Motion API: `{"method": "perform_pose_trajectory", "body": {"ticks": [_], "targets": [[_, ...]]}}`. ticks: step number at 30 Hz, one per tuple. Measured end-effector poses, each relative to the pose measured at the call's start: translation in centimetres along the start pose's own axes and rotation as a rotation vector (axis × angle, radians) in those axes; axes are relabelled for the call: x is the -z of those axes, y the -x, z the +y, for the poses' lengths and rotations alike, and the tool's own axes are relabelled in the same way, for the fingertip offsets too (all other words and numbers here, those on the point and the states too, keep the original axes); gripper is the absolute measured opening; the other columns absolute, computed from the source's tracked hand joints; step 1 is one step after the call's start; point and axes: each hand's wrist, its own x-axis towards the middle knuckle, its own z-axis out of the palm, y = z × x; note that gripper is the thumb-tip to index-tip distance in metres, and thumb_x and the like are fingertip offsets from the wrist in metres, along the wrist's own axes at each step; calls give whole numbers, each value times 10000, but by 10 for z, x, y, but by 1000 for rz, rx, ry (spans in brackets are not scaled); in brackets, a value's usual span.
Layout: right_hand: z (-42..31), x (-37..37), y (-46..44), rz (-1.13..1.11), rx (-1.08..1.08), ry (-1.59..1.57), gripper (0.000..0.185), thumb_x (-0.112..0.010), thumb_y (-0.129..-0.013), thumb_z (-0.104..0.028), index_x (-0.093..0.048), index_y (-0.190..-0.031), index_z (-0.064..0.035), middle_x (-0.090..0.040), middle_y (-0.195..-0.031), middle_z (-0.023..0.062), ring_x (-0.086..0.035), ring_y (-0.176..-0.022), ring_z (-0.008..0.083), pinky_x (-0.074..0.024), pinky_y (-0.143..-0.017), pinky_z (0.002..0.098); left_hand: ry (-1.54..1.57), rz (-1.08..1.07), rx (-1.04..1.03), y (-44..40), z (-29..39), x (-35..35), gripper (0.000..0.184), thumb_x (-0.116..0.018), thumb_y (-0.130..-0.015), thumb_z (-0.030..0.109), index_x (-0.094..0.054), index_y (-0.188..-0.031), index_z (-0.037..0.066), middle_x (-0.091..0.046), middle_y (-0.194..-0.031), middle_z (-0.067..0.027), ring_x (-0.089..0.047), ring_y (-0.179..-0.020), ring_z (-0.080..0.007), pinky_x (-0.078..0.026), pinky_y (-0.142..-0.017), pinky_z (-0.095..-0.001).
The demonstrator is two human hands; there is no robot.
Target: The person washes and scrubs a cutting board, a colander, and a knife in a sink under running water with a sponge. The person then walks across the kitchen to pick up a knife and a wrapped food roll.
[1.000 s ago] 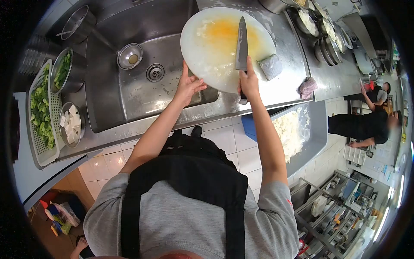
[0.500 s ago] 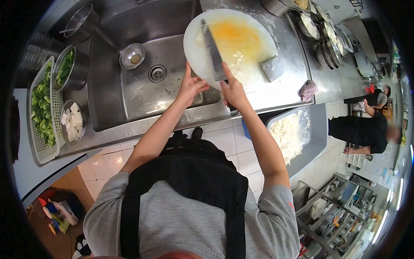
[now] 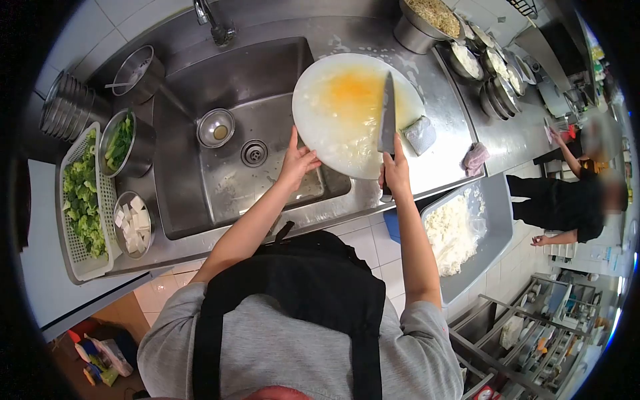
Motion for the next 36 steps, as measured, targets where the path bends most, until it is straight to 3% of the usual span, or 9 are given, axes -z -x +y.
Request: {"method": "perform_pose_trajectory", "body": {"ticks": [4, 6, 10, 14, 18, 22, 27, 30, 36], "targets": [[5, -24, 25, 115, -30, 209, 610, -410, -859, -47, -161, -1394, -202, -442, -479, 52, -424, -333, 142, -371, -314, 293, 78, -25, 7, 0, 3, 2, 740, -405, -897, 21, 76, -1383, 306, -512, -1139, -143, -580, -930, -217, -481, -805, -378], [-5, -42, 50, -137, 12, 326, 605, -375, -864, -37, -153, -1399, -214, -408, -513, 21, -386, -320, 105, -353, -299, 258, 109, -52, 9, -2, 1, 5, 709, -388, -907, 47, 71, -1386, 297, -489, -1165, -145, -568, -962, -226, -482, -806, -374], [-18, -39, 45, -19, -29, 160, 612, -400, -863, -46, -150, -1398, -205, -425, -484, 27, -406, -335, 116, -371, -318, 284, 211, -120, 32, -1, 1, 14, 650, -330, -914, 59, 45, -1392, 292, -458, -1204, -143, -552, -1008, -248, -479, -817, -369], [1, -38, 36, 138, -44, 162, 624, -411, -861, -36, -134, -1400, -188, -457, -498, 45, -413, -345, 124, -385, -340, 291, 242, -125, 39, -3, 1, 15, 671, -306, -883, 13, 26, -1395, 293, -453, -1208, -144, -558, -1002, -255, -482, -815, -360], [-15, -62, 73, -144, -63, 287, 607, -420, -861, -46, -191, -1392, -228, -442, -493, 39, -406, -351, 123, -381, -352, 305, 256, -152, 43, -2, 0, 20, 718, -297, -839, -32, 17, -1396, 294, -459, -1183, -143, -562, -993, -258, -489, -808, -354], [4, -32, 46, 112, -45, 96, 618, -420, -868, -58, -147, -1400, -215, -406, -483, 12, -395, -365, 115, -374, -339, 289, 257, -164, 50, -2, 3, 22, 729, -298, -827, -36, 16, -1396, 296, -461, -1174, -142, -566, -984, -266, -494, -802, -358], [-4, -44, 70, 113, -58, 282, 630, -376, -866, -22, -119, -1404, -229, -424, -514, 33, -390, -339, 111, -364, -333, 269, 247, -158, 42, -3, 3, 23, 752, -294, -805, -40, 26, -1395, 301, -459, -1183, -143, -568, -988, -264, -489, -797, -350], [-11, -25, 86, -17, -91, 238, 641, -379, -858, -15, -122, -1404, -230, -424, -511, 33, -388, -337, 107, -359, -333, 265, 233, -171, 37, -8, 7, 26, 772, -282, -786, -46, 37, -1395, 307, -457, -1189, -142, -571, -987, -256, -486, -789, -342], [-3, -13, 75, 110, -71, 67, 612, -352, -859, -48, -101, -1405, -162, -405, -499, 22, -381, -330, 106, -336, -316, 243, 189, -183, 41, -2, 0, 19, 778, -315, -787, -26, 61, -1396, 281, -454, -1227, -166, -561, -1014, -262, -469, -786, -334]]}}
